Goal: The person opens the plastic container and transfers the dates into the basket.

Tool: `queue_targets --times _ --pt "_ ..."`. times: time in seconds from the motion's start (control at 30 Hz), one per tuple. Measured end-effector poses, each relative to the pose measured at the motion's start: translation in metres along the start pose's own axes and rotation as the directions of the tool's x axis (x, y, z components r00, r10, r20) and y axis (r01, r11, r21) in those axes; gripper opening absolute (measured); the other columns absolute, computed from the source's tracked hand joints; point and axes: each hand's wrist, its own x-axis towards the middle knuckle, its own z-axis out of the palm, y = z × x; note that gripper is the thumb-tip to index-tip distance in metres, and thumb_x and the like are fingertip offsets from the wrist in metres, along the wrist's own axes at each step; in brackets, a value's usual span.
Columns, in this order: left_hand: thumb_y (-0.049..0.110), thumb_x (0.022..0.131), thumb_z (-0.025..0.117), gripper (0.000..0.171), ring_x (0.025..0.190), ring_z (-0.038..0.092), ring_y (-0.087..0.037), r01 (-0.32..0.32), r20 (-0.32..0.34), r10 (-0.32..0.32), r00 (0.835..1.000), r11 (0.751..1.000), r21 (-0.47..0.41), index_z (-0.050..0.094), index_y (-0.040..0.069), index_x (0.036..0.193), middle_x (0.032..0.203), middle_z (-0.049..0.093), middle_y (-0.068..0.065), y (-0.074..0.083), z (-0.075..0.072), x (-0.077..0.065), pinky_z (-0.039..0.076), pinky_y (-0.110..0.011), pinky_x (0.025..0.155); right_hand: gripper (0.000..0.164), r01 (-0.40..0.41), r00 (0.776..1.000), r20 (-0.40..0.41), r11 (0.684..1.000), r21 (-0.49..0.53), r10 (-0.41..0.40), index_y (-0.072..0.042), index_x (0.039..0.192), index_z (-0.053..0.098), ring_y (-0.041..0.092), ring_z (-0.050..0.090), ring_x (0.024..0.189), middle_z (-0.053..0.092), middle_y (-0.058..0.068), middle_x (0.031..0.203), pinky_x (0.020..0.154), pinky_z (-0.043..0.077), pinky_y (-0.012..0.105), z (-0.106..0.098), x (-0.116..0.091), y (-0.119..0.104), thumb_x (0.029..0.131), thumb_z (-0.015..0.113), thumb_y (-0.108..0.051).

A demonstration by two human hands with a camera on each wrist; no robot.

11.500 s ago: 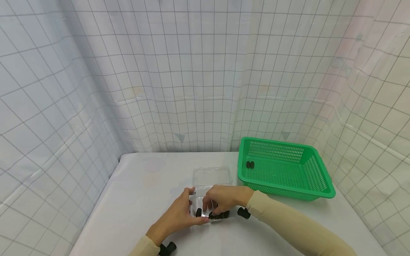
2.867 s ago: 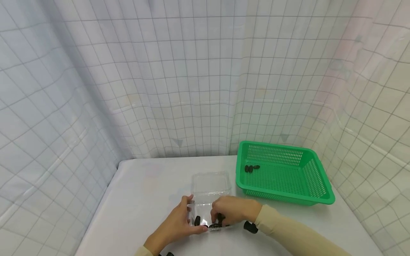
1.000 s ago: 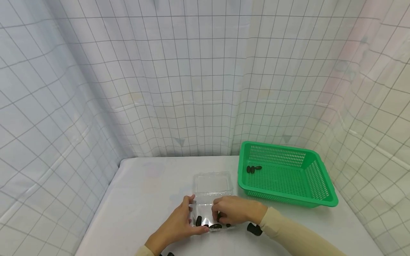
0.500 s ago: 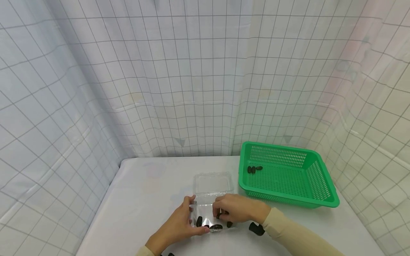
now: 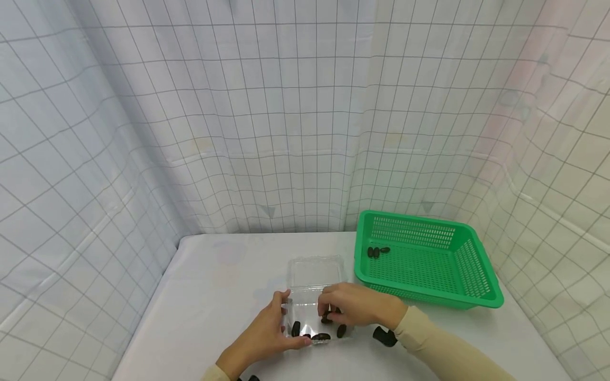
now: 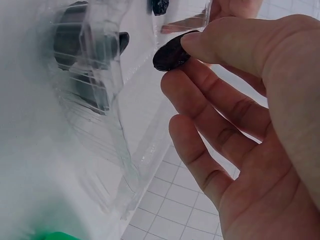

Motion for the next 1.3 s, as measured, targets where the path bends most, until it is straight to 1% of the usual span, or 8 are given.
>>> queue_targets --times 0.27,0.37,0.57,0.7,0.77,0.93,1.13,1.3 --pt "0.053 0.084 0.106 0.112 0.124 0.070 -0.027 -0.003 -0.003 0.003 1.000 1.000 0.004 0.042 -0.002 0.158 0.178 0.052 -0.024 0.001 -0.001 -0.001 0.060 -0.028 0.088 0.012 0.004 1.000 -0.029 1.000 0.007 -0.004 -0.017 0.117 0.081 -0.006 0.069 0.100 0.077 -0.010 0.111 0.092 0.059 0.014 -0.009 -0.003 0.001 0.108 0.082 -0.009" --pt "0.053 0.084 0.106 0.111 0.122 0.070 -0.027 -0.004 -0.002 0.004 1.000 1.000 0.002 0.042 -0.002 0.157 0.178 0.052 -0.024 0.001 0.000 -0.002 0.060 -0.028 0.087 0.012 0.009 0.999 -0.050 1.000 0.004 -0.009 -0.016 0.118 0.081 -0.003 0.071 0.100 0.078 -0.009 0.111 0.091 0.060 0.016 -0.013 -0.004 0.001 0.108 0.081 -0.009" --pt "0.052 0.084 0.106 0.109 0.126 0.070 -0.028 0.003 0.000 -0.003 1.000 1.000 0.001 0.043 -0.001 0.155 0.179 0.051 -0.025 0.002 -0.002 -0.002 0.062 -0.030 0.089 0.012 0.015 0.995 -0.097 1.000 -0.015 -0.016 -0.016 0.117 0.080 0.003 0.074 0.102 0.078 -0.006 0.112 0.093 0.062 0.020 -0.022 -0.008 0.003 0.108 0.080 -0.007" --pt "0.052 0.084 0.106 0.109 0.120 0.070 -0.026 -0.005 -0.008 0.005 1.000 1.000 0.018 0.043 -0.001 0.156 0.176 0.054 -0.025 0.001 -0.002 -0.002 0.060 -0.029 0.087 0.014 0.021 0.990 -0.136 0.999 -0.037 -0.026 -0.016 0.116 0.080 0.006 0.075 0.102 0.079 -0.004 0.112 0.093 0.064 0.023 -0.029 -0.012 0.006 0.107 0.081 -0.006" --pt "0.052 0.083 0.106 0.110 0.118 0.069 -0.025 -0.010 -0.013 0.010 1.000 1.000 0.028 0.043 -0.001 0.156 0.175 0.055 -0.024 0.000 -0.002 -0.002 0.059 -0.028 0.086 0.014 0.011 0.989 -0.148 0.999 -0.036 -0.017 -0.016 0.117 0.081 0.004 0.075 0.102 0.079 -0.004 0.113 0.092 0.064 0.023 -0.033 -0.013 0.008 0.107 0.081 -0.006" --pt "0.052 0.082 0.107 0.111 0.119 0.069 -0.025 -0.013 -0.014 0.013 1.000 0.999 0.030 0.044 -0.001 0.155 0.174 0.056 -0.026 0.000 -0.001 -0.003 0.059 -0.028 0.085 0.014 -0.015 0.984 -0.180 1.000 -0.011 0.013 -0.018 0.119 0.081 0.001 0.073 0.102 0.080 -0.004 0.117 0.093 0.064 0.024 -0.044 -0.018 0.013 0.109 0.080 -0.007" --pt "0.051 0.082 0.107 0.111 0.122 0.070 -0.026 -0.008 -0.013 0.008 1.000 1.000 0.024 0.043 -0.002 0.156 0.174 0.056 -0.025 0.001 -0.001 -0.003 0.059 -0.029 0.087 0.016 -0.033 0.970 -0.243 0.999 -0.013 0.029 -0.016 0.119 0.081 0.006 0.077 0.103 0.080 -0.002 0.116 0.090 0.067 0.029 -0.058 -0.029 0.023 0.108 0.081 -0.004" --pt "0.053 0.083 0.106 0.114 0.128 0.071 -0.029 0.003 -0.003 -0.003 1.000 1.000 0.024 0.042 -0.003 0.158 0.178 0.052 -0.026 0.004 -0.001 -0.002 0.061 -0.034 0.090 0.018 -0.081 0.963 -0.259 0.996 -0.020 0.073 -0.016 0.118 0.081 0.008 0.077 0.102 0.081 -0.004 0.116 0.092 0.067 0.032 -0.067 -0.039 0.032 0.107 0.080 -0.002"
